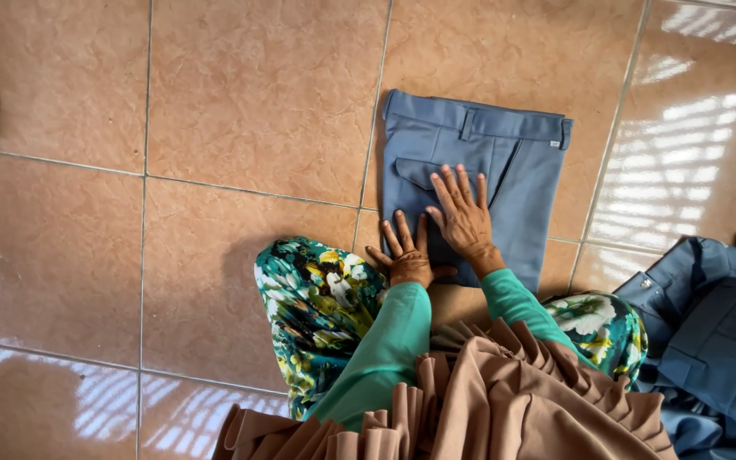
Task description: Folding blue trousers on the floor and stacking them in a pile.
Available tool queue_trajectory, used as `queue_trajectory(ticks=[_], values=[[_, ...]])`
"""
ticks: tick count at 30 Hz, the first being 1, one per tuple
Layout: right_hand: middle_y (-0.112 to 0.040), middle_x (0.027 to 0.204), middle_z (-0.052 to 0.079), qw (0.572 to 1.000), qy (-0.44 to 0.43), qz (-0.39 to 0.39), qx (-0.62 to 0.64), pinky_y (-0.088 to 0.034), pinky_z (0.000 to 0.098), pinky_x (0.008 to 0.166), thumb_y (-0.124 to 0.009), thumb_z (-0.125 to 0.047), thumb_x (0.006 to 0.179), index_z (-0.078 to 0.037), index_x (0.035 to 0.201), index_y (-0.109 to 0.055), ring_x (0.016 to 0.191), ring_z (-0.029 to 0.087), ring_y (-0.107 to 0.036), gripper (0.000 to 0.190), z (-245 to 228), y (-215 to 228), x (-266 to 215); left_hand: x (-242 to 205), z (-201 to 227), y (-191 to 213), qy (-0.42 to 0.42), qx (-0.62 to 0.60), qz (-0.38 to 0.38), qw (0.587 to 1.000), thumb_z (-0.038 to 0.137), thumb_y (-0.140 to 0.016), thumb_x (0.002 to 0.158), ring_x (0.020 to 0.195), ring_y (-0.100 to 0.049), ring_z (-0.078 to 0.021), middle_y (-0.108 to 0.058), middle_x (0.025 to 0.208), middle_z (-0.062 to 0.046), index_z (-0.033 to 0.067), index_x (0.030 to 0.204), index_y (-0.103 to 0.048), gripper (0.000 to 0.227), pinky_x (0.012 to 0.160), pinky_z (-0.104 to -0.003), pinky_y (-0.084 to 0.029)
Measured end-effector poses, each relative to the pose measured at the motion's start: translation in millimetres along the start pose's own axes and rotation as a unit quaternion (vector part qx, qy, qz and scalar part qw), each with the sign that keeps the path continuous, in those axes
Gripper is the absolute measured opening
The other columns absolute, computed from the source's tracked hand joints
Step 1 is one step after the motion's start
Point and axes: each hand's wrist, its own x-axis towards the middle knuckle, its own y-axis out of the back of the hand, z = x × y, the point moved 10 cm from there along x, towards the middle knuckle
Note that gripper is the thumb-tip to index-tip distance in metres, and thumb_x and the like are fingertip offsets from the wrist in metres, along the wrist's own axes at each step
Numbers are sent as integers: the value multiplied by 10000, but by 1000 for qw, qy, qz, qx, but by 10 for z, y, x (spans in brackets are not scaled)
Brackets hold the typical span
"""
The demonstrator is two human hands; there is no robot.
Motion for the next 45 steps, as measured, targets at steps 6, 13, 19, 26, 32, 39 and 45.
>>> queue_trajectory(ticks=[6,13,19,26,32,39,45], values=[[-282,1697,173,987,-152,26,-54,-5,579,1222,-450,-452,1117,-102,1639,-368,1562,347,-196,633,705,167,-723,67,-14,-95,-4,14,-4,1000,795,-565,781,1487,349,-444,378,1634,-167,301,1592,263,1260,1093,-837,89],[-171,1731,106,963,-266,-37,9,29,590,1230,-314,-525,1115,-191,1666,-236,1588,290,-90,649,1051,-21,-1033,84,11,-115,-10,16,11,1000,818,-546,774,1479,351,-468,398,1621,-179,292,1587,282,1274,1072,-849,89],[-213,1693,93,912,-407,34,48,-277,557,1150,-541,-369,1081,-331,1628,-313,1512,294,-300,594,1297,72,-1650,94,0,-150,-16,14,35,999,814,-574,772,1474,359,-467,417,1609,-175,299,1578,301,1296,1067,-852,88],[-474,1236,183,825,-501,64,255,-456,532,970,-758,-253,927,-251,1662,-210,1185,406,-548,916,1523,-114,-2339,40,-1,-107,-36,33,65,997,834,-589,765,1479,361,-443,411,1614,-163,294,1582,294,1319,1089,-849,48],[-686,954,190,498,-604,116,611,-597,569,615,-889,-160,821,-158,1287,-632,808,323,-740,532,1221,-787,-2554,-94,-439,-146,-91,-192,449,868,416,-687,894,1536,-62,-462,23,1701,-225,163,1652,-175,949,1193,-586,-179],[-486,1420,212,377,-574,90,721,-448,643,1002,-842,-159,904,-100,1538,-382,1281,340,-526,785,30,-595,-2327,-490,-240,-835,37,-873,74,482,329,-824,916,1348,-453,-567,-265,1536,-323,21,1567,-134,997,1131,-634,-384],[-664,1051,94,360,-577,50,731,-577,404,870,-867,-275,872,-44,1189,-595,1008,227,-708,478,-300,54,-1824,302,-603,-1053,73,-785,177,588,310,-972,712,1289,-573,-405,-563,1352,-266,18,1394,-525,866,1027,-519,-487]])
